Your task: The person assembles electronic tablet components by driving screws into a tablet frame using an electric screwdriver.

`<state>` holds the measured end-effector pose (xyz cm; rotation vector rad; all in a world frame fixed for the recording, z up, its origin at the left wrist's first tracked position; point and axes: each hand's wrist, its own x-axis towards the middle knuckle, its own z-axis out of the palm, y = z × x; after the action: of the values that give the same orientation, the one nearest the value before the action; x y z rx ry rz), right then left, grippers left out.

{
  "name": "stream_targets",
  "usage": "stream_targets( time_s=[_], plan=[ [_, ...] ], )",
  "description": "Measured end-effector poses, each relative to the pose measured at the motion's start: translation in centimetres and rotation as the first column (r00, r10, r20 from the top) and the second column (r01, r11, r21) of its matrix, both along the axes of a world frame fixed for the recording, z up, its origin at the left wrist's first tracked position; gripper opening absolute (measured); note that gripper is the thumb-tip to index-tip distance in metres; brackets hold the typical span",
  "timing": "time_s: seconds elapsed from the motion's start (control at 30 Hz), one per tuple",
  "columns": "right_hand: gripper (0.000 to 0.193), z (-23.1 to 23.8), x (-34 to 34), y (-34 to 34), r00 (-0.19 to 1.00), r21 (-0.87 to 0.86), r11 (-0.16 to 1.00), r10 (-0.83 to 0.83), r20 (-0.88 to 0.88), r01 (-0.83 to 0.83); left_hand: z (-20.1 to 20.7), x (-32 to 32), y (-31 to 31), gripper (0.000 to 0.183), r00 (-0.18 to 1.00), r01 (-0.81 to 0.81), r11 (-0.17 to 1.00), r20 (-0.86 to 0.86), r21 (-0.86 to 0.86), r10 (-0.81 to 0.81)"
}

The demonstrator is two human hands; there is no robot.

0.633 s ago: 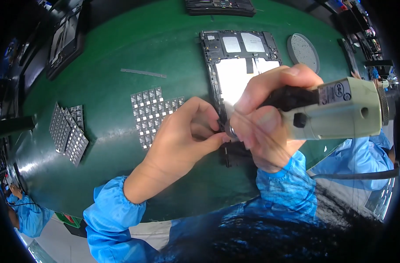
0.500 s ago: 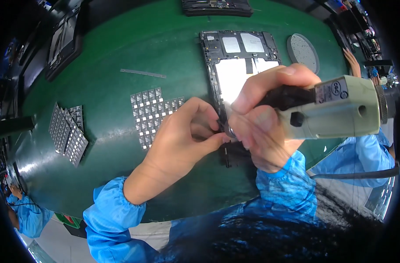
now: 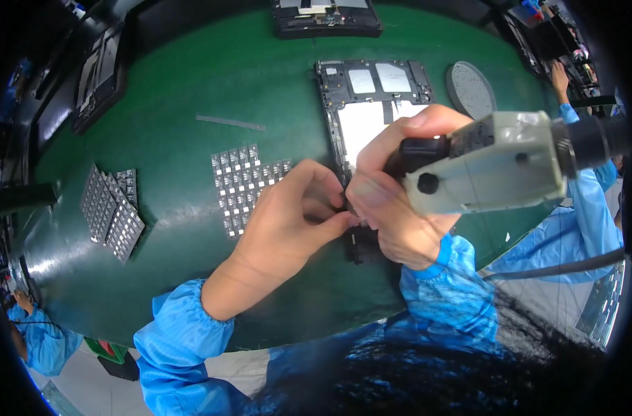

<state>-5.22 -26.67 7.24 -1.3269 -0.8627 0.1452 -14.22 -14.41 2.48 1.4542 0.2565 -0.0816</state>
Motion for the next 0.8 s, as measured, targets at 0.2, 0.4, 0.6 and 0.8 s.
stream_targets(
  time_s=[0.2, 0.4, 0.6, 0.8],
  plan=[
    [0.058, -0.6, 1.5, 0.3, 0.962, 0.037, 0.981, 0.18, 0.205, -0.192, -0.1, -0.5, 0.0, 0.032, 0.998, -0.055, 0.99, 0.044, 0.126, 0.05],
    [0.054, -0.2, 0.6, -0.9, 0.95, 0.056, 0.988, 0.156, -0.272, -0.146, 1.3, -0.2, -0.9, 0.033, 1.0, -0.001, 0.974, -0.009, 0.225, 0.004],
    [0.048, 1.0, 3.7, -3.5, 0.995, 0.322, 0.944, -0.047, -0.089, 0.074, 1.2, 0.0, -1.0, 0.033, 0.991, 0.001, 0.996, -0.132, 0.094, 0.011],
    [0.039, 1.1, 9.5, -13.2, 0.889, 0.377, 0.808, -0.378, -0.257, 0.452, 2.2, 0.5, -1.4, 0.029, 0.961, -0.067, 0.997, -0.268, 0.023, 0.071]
  ],
)
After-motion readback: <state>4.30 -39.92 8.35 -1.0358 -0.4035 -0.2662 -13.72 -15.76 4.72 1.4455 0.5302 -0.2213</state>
